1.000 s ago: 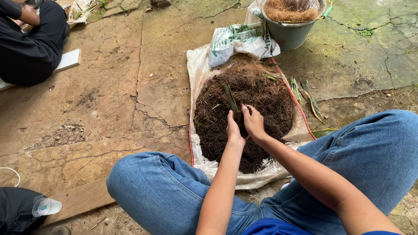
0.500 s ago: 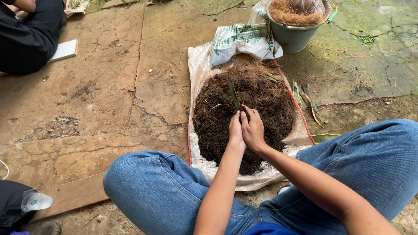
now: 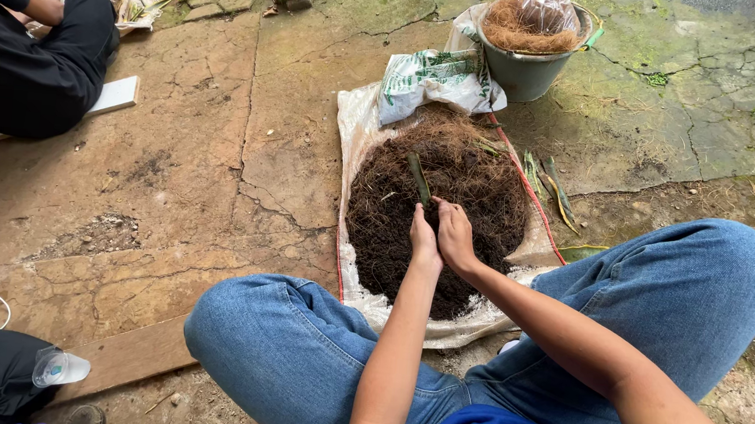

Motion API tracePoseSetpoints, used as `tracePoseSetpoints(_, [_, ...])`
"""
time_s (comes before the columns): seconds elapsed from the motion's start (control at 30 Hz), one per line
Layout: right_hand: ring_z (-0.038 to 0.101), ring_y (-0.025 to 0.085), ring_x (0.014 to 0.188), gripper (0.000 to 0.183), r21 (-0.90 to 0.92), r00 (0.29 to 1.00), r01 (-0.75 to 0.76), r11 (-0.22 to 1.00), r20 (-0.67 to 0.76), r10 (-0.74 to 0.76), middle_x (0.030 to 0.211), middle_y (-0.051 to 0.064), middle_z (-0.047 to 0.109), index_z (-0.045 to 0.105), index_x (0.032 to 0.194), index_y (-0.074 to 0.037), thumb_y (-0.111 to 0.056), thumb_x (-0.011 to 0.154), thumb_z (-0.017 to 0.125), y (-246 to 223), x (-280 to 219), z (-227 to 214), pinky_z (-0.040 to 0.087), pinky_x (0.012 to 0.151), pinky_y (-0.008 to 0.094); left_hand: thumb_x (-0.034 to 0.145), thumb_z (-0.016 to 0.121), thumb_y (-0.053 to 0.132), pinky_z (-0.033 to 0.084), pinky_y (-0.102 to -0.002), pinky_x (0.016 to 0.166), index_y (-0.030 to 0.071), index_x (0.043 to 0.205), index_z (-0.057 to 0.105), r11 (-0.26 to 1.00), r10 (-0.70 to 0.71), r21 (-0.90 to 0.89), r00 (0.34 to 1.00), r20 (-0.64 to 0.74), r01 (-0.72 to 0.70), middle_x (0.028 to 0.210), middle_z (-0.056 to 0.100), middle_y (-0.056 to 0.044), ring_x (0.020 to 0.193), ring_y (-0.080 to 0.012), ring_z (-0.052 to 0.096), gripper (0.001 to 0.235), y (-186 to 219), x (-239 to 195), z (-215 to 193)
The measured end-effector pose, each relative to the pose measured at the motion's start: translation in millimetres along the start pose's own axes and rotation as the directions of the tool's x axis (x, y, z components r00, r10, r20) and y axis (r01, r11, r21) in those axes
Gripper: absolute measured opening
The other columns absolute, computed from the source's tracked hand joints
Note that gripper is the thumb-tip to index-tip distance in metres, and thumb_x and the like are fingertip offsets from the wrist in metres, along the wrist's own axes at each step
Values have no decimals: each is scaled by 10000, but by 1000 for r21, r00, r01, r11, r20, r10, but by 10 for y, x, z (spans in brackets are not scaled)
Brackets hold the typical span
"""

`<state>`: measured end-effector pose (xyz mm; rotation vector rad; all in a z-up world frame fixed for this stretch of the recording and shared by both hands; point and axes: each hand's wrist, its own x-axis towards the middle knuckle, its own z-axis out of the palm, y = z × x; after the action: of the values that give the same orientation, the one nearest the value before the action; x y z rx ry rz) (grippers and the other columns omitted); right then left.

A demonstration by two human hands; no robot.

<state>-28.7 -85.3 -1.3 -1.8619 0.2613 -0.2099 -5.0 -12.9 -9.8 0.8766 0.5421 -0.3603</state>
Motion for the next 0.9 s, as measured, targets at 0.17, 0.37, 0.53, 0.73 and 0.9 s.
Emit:
tracePoseSetpoints(0.17, [625,285,1074,417,-50,997,76,996,-30,-77,1202,171,614,580,1416,-53,-258,1075,455,-34,0,23,504,926,415,1067,420,423,535,-432,938,134,1239,596,999,-7,50,999,-43,9,1159,652,-64,1099,-215,643,379,-24,73,3])
tracePoseSetpoints(0.37, [634,310,1107,399,-61,996,69,996,-60,-72,1250,191,607,606,1385,-47,-250,1079,451,36,-12,29,505,946,408,1071,418,405,550,-421,931,146,1248,584,999,-6,54,999,-39,8,1176,632,-74,1094,-214,639,355,-101,158,-48])
tracePoseSetpoints(0.53, [657,304,1097,393,-56,996,64,996,-53,-67,1236,186,649,617,1369,-50,-255,1077,454,87,16,43,511,941,406,1074,433,393,550,-413,911,123,1248,594,999,34,34,999,-31,-32,1175,639,-93,1078,-224,645,359,-126,182,-54])
tracePoseSetpoints(0.73, [675,293,1067,384,-36,996,68,997,-51,-70,1210,184,668,627,1352,-50,-261,1069,474,118,23,61,525,913,398,1072,437,379,557,-405,914,126,1269,589,1000,11,14,999,-43,-11,1180,637,-87,1080,-212,648,355,-105,225,-68])
tracePoseSetpoints(0.9, [678,278,1060,380,-32,996,75,997,-47,-77,1206,178,676,638,1332,-40,-261,1063,485,112,41,61,531,906,390,1071,445,367,561,-409,912,112,1265,589,1000,18,-4,999,-42,-19,1174,636,-94,1068,-216,649,351,-109,250,-67])
